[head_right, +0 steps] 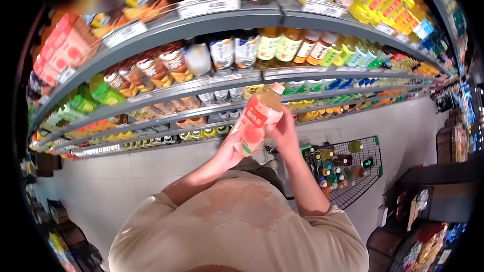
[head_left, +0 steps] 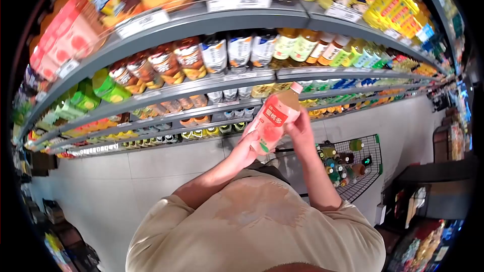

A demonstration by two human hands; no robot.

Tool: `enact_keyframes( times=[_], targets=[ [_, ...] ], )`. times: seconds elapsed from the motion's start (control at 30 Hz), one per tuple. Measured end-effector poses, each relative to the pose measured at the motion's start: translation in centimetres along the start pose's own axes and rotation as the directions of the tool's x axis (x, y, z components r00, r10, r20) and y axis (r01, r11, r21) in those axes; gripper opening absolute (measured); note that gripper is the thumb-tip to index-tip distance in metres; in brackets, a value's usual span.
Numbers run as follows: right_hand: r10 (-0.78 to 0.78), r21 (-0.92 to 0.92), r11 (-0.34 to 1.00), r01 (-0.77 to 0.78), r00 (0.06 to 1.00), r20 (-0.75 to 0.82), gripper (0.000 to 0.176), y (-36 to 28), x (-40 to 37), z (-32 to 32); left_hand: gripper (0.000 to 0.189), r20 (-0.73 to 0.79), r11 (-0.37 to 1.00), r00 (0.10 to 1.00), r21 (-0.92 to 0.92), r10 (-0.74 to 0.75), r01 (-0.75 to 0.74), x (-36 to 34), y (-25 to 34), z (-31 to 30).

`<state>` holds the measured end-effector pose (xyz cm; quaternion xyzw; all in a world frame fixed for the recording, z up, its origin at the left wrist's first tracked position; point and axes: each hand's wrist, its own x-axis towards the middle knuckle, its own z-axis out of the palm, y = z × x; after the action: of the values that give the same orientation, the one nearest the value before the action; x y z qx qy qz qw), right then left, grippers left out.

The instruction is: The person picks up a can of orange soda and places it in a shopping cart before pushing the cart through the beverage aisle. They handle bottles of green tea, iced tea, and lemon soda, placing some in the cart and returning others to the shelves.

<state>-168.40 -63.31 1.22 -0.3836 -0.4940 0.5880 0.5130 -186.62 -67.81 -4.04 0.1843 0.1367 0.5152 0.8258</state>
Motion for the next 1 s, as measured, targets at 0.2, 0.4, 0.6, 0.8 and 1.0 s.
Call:
enact_keyframes(
  times=[0.2, 0.4, 0.6, 0.8, 1.0],
  targets=[
    [0.477, 0.085, 0.867, -0.491, 0.867, 0.147, 0.057, 8.1, -4.5, 4.7, 0.059, -0.258, 0.882, 0.912, 0.433, 0.320, -0.187, -7.1, 1.4, -4.0],
    [0.408, 0.061, 0.901, -0.430, 0.886, 0.220, 0.066, 5.9, -5.2, 6.7, 0.067, -0.228, 1.000, 0.973, -0.003, 0.024, -0.026, -10.7, 3.6, -5.5],
    [0.170, 0.147, 0.942, -0.303, 0.804, 0.570, 0.087, 2.3, -2.2, 11.2, 0.077, 0.232, 0.815, 0.912, -0.412, -0.338, 0.407, -11.3, 3.9, -8.3],
    [0.309, -0.018, 0.950, -0.312, 0.928, 0.210, 0.050, 2.5, -2.0, 13.2, 0.073, 0.048, 0.875, 0.969, -0.420, -0.243, 0.240, -10.5, 4.6, -5.7],
    [0.413, -0.109, 0.910, -0.400, 0.899, 0.144, 0.055, 5.7, -2.7, 10.3, 0.063, 0.031, 0.955, 0.984, -0.236, -0.178, 0.180, -10.8, 3.0, -9.8]
  ],
)
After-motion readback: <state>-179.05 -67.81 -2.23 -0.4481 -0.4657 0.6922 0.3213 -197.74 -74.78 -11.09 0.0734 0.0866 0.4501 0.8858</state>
